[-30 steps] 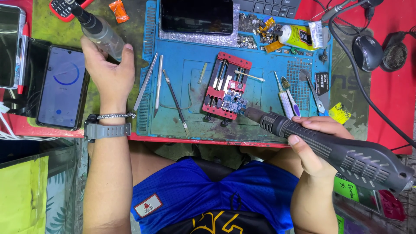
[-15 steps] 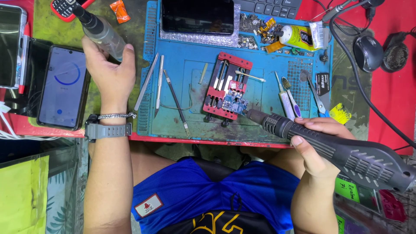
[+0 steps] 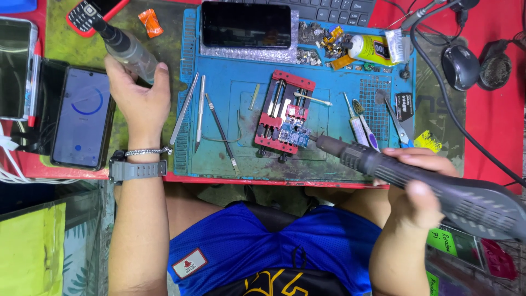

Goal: The person is repairing a mobile phone circuit board by heating it with a heat gun and applying a substance from a syringe.

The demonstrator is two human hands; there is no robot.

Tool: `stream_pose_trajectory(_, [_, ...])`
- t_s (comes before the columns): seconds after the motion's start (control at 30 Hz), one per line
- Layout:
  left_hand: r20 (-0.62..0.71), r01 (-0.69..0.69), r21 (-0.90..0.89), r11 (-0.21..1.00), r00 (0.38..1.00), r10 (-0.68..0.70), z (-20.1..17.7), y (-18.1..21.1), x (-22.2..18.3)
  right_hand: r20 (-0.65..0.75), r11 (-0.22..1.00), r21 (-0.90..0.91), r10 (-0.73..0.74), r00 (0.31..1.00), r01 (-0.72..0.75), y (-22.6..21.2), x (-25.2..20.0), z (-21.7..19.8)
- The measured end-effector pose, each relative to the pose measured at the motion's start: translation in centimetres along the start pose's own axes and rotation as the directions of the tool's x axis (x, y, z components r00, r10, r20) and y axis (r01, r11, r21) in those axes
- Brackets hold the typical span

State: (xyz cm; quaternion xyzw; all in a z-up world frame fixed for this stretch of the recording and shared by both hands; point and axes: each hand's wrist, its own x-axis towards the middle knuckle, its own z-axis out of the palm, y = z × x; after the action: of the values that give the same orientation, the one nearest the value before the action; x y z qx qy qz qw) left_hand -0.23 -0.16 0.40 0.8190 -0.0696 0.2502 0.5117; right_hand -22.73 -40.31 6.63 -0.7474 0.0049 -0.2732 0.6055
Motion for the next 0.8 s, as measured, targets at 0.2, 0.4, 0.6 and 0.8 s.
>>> stream_pose_trajectory(0.2, [-0.004,0.014,-0.002,1.000,1.000,-0.014,0.2,0.0,0.2,-0.295,0.868,0.485,0.048,0.954,0.106,-2.5,2.6,-3.5])
stream_pose_trajectory(0.4, [0.046,0.190,0.062,0.980,0.980,-0.193,0.0,1.4,0.2,-0.766,0.910,0.394,0.246,0.594,0.130,-4.1,4.4,-10.0])
stream_pose_trajectory(0.6, [0.054,0.225,0.080,0.971,0.972,-0.230,-0.1,0.9,-0.2,-0.627,0.889,0.422,0.147,0.765,0.175,-2.8,6.8,-20.3])
stream_pose_trajectory(0.8, [0.045,0.289,0.135,0.948,0.954,-0.297,0.0,0.6,-0.1,-0.778,0.678,0.498,0.073,0.624,0.541,-2.8,15.4,-27.3])
